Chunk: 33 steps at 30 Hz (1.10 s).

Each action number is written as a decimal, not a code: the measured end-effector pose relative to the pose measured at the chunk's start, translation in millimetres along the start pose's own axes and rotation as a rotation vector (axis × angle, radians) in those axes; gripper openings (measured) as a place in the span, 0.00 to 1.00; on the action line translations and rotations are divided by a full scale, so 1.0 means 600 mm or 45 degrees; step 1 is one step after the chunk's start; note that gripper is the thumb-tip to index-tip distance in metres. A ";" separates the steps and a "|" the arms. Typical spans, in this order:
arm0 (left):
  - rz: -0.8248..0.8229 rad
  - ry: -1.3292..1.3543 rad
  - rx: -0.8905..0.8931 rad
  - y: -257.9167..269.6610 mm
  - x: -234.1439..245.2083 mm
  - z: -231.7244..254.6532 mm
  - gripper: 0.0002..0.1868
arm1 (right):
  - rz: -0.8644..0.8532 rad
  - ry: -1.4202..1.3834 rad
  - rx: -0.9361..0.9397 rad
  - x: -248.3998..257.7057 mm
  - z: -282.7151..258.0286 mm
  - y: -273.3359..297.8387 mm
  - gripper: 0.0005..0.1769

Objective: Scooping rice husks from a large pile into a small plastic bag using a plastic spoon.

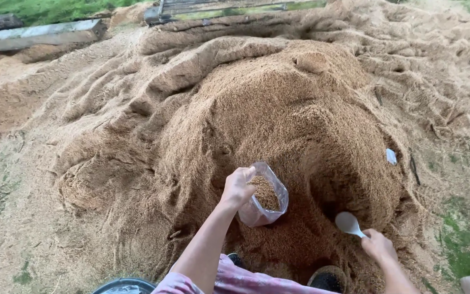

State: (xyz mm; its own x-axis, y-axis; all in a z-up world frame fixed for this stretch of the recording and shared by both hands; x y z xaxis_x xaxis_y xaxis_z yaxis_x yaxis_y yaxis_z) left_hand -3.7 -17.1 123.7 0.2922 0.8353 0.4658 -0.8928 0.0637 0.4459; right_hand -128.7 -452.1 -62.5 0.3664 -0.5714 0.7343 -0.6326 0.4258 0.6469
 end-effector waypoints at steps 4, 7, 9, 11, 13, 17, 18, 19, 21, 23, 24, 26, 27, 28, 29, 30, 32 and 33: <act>-0.001 -0.006 0.001 0.001 -0.001 0.007 0.37 | -0.051 -0.327 -0.212 -0.024 -0.012 0.007 0.21; -0.018 -0.005 -0.069 -0.002 -0.003 0.003 0.37 | 0.023 -0.366 -0.060 -0.042 -0.048 -0.031 0.24; -0.002 -0.047 -0.062 -0.003 0.000 0.001 0.36 | 0.054 -0.401 -0.043 -0.054 -0.080 -0.048 0.24; 0.015 -0.089 -0.056 -0.002 0.005 0.003 0.35 | 0.086 -0.436 -0.026 -0.061 -0.113 -0.055 0.24; -0.001 -0.064 -0.052 0.002 0.007 0.004 0.35 | 0.105 -0.618 0.015 -0.061 -0.144 -0.052 0.24; -0.011 -0.040 -0.051 -0.001 0.005 0.003 0.36 | 0.114 -0.780 0.056 -0.033 -0.171 -0.011 0.21; -0.013 -0.035 -0.030 0.001 0.006 0.006 0.36 | 0.071 -0.911 0.060 -0.022 -0.179 0.008 0.20; -0.014 -0.031 -0.009 0.004 0.007 0.008 0.35 | 0.025 -1.043 0.065 -0.011 -0.186 0.028 0.20; -0.010 -0.006 -0.008 0.002 0.004 0.007 0.36 | -0.010 -1.090 0.108 0.022 -0.207 0.064 0.20; -0.001 0.018 -0.008 -0.038 -0.020 -0.044 0.36 | -0.048 -1.138 0.155 0.035 -0.211 0.076 0.19; 0.111 -0.050 -0.206 -0.076 -0.037 -0.084 0.35 | 0.024 -1.197 0.374 0.041 -0.210 0.071 0.20; 0.229 -0.115 -0.403 -0.116 -0.060 -0.124 0.34 | 0.092 -1.245 0.603 0.070 -0.223 0.094 0.22; 0.229 -0.102 -0.397 -0.118 -0.064 -0.126 0.34 | 0.082 -1.212 0.656 0.091 -0.241 0.122 0.21; 0.228 -0.090 -0.392 -0.121 -0.068 -0.129 0.35 | 0.071 -1.179 0.708 0.111 -0.259 0.150 0.20; 0.234 -0.086 -0.388 -0.107 -0.062 -0.115 0.35 | 0.067 -1.174 0.712 0.131 -0.272 0.173 0.20; 0.232 -0.120 -0.370 -0.093 -0.057 -0.101 0.35 | 0.078 -1.106 0.799 0.152 -0.288 0.198 0.20; 0.225 -0.151 -0.341 -0.088 -0.057 -0.096 0.35 | 0.081 -1.034 0.876 0.179 -0.313 0.244 0.19; 0.224 -0.145 -0.304 -0.101 -0.061 -0.102 0.35 | 0.107 -0.952 0.929 0.189 -0.327 0.265 0.18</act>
State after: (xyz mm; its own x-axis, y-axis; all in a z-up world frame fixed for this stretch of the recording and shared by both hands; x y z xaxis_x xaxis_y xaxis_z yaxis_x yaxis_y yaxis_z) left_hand 18.9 -18.0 33.0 0.1509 0.7790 0.6085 -0.9844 0.0618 0.1650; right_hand -54.0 -311.5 164.1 -0.0559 -0.9535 0.2961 -0.9857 0.0999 0.1358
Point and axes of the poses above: each hand's wrist, its own y-axis away from the middle knuckle, its own x-axis out of the back of the hand, z = x × y, the point moved 4 cm from there along -y, towards the middle knuckle, and after that the axes turned 4 degrees about -y, right-handed, at the moved point
